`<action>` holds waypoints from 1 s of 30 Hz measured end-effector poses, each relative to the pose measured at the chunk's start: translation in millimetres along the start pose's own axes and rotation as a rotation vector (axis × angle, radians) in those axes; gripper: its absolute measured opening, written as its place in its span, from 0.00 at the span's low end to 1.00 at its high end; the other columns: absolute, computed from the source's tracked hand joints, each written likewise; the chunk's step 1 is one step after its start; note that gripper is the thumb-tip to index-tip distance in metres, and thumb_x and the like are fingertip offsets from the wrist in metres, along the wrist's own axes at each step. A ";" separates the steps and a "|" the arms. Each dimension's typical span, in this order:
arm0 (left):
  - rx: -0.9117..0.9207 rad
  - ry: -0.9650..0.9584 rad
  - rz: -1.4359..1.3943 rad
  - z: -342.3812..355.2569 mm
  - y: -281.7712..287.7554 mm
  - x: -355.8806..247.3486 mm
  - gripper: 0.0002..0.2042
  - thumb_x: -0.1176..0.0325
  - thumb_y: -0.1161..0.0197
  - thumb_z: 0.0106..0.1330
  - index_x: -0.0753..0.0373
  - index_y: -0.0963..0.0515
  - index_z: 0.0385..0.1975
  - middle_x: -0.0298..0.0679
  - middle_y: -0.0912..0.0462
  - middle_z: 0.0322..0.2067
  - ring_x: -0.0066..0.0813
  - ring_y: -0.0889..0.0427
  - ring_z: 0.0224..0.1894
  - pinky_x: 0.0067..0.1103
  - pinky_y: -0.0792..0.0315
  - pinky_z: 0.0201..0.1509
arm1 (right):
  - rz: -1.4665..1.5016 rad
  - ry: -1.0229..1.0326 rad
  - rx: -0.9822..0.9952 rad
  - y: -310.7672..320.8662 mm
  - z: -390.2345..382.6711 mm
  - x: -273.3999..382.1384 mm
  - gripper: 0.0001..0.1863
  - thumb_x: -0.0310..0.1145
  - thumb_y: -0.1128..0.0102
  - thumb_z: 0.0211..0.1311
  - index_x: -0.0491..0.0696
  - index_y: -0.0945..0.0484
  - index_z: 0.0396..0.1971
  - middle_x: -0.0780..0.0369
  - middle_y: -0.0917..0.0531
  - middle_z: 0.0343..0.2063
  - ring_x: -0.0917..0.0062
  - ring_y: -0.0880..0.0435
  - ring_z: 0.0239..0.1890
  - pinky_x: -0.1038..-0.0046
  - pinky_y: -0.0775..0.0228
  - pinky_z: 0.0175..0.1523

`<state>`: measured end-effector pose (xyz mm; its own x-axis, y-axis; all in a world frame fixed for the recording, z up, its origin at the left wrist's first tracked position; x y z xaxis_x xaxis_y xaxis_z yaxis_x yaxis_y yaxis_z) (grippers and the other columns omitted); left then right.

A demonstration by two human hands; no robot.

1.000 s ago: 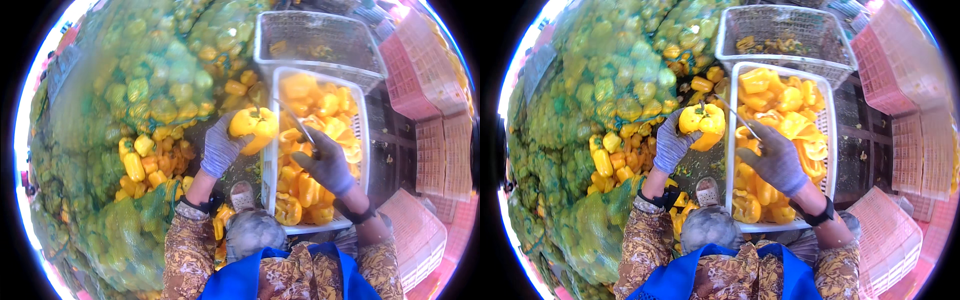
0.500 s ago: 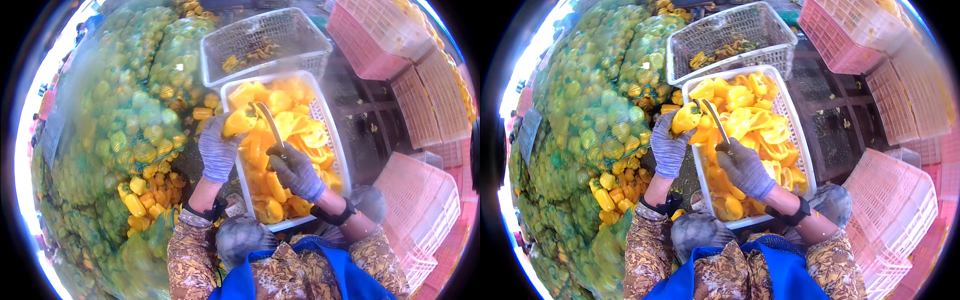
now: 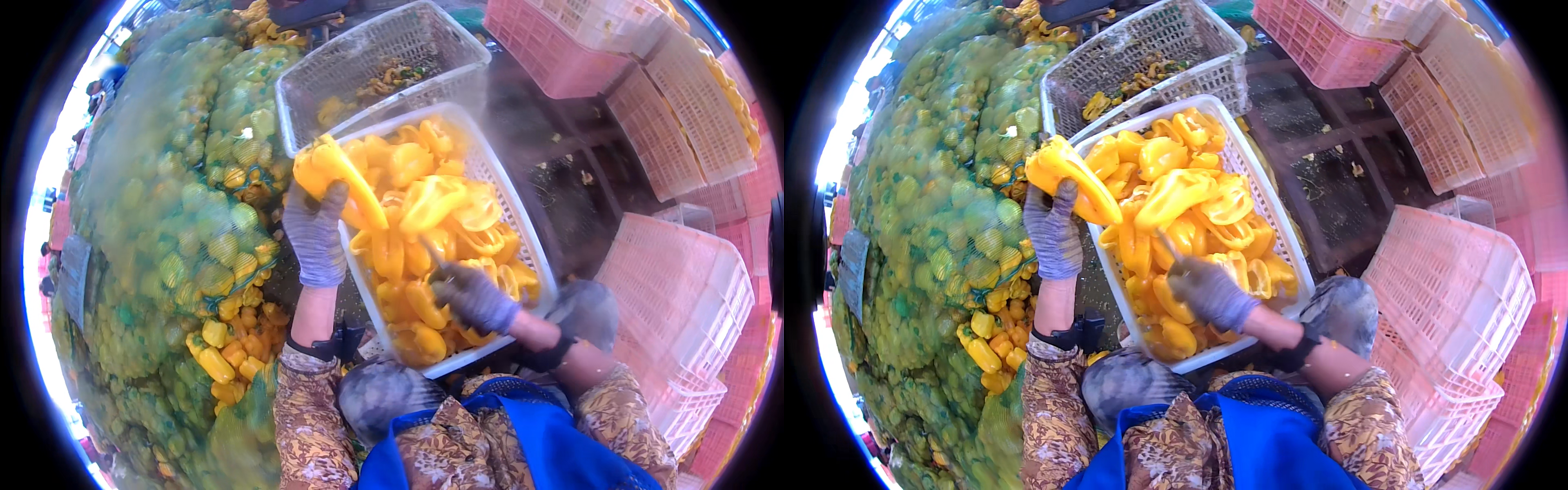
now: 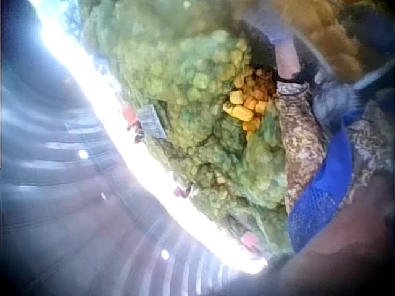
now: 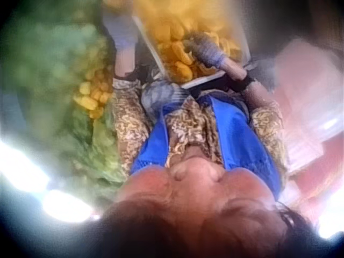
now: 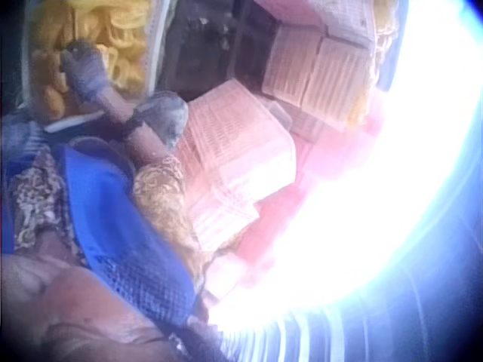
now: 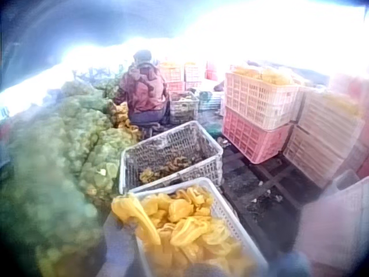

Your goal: The person cuts yellow bell peppers with a knife, removing the stems and seeds, and places the cut pieces into a white plastic basket. They repeatedly pick peppers from a large green mesh bag and process them one by one.

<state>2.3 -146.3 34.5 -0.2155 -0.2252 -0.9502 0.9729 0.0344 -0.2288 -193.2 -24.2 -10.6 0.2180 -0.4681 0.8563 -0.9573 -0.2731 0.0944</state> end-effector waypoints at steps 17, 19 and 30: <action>0.437 0.612 -0.242 -44.2 3.8 41.4 0.32 0.60 0.35 0.62 0.65 0.39 0.63 0.38 0.28 0.55 0.25 0.27 0.54 0.21 0.31 0.57 | -0.925 0.901 -0.258 23.4 55.6 120.5 0.11 0.34 0.36 0.48 0.48 0.27 0.29 0.58 0.24 0.25 0.61 0.20 0.29 0.62 0.27 0.31; 0.369 0.627 -0.342 -48.1 -3.3 45.3 0.30 0.60 0.36 0.63 0.64 0.38 0.62 0.38 0.25 0.51 0.24 0.23 0.49 0.20 0.27 0.52 | -0.917 0.891 -0.318 21.7 59.7 119.6 0.09 0.32 0.37 0.48 0.47 0.27 0.28 0.58 0.24 0.25 0.61 0.20 0.28 0.63 0.27 0.31; 0.241 0.649 -0.239 -22.0 17.6 56.6 0.31 0.55 0.38 0.63 0.67 0.36 0.61 0.38 0.26 0.52 0.21 0.27 0.51 0.18 0.32 0.55 | -0.178 0.684 -0.478 119.0 129.7 171.6 0.15 0.41 0.33 0.54 0.44 0.21 0.30 0.64 0.22 0.17 0.84 0.26 0.13 0.81 0.36 0.17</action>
<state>5.3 -137.0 -28.0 -0.3577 0.4255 -0.8313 0.8684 -0.1757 -0.4636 -245.1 -246.0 81.7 0.3578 0.2005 0.9120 -0.9302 0.1618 0.3293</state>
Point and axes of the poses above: each hand's wrist, its own z-axis towards the middle knuckle, its own y-axis out of the back of the hand, x = y × z, the point moved 3 cm from there along z, towards the middle knuckle
